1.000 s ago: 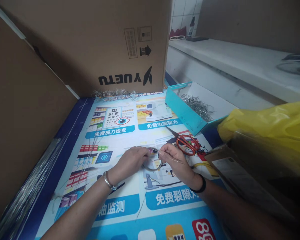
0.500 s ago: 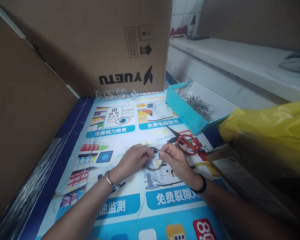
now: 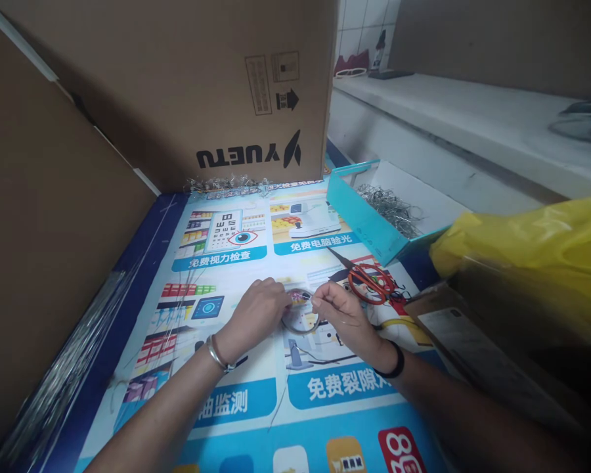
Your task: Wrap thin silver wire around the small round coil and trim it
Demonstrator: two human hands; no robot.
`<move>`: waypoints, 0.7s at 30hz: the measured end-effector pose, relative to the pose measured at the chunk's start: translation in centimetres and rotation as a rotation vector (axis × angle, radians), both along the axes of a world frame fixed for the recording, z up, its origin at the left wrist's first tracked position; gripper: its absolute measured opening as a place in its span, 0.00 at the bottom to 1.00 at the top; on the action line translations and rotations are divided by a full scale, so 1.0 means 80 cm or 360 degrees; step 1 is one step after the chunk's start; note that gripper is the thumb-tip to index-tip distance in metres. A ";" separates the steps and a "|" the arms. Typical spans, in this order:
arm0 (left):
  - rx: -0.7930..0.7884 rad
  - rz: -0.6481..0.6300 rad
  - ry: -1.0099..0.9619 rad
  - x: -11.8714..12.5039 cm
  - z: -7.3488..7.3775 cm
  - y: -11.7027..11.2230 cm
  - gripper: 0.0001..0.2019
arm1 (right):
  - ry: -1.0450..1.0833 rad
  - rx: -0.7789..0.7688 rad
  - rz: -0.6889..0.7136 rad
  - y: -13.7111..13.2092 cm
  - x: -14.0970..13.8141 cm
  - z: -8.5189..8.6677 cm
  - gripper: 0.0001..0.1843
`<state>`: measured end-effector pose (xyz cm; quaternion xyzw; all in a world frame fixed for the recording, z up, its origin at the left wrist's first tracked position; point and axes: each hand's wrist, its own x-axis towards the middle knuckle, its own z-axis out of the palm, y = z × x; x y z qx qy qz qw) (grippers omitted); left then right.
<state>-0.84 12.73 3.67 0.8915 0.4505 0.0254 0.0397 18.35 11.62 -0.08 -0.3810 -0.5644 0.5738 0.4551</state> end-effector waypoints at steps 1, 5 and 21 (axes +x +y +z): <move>0.0003 0.0007 -0.0003 0.001 -0.001 0.000 0.08 | -0.0003 0.0003 0.0002 0.000 0.000 0.000 0.12; 0.0049 0.0008 -0.0015 0.006 -0.002 -0.003 0.08 | 0.0005 0.0005 0.0022 0.000 0.000 0.001 0.12; -0.0019 0.0098 -0.0042 -0.006 0.008 0.006 0.09 | 0.0059 -0.0083 -0.0008 0.000 0.000 0.000 0.14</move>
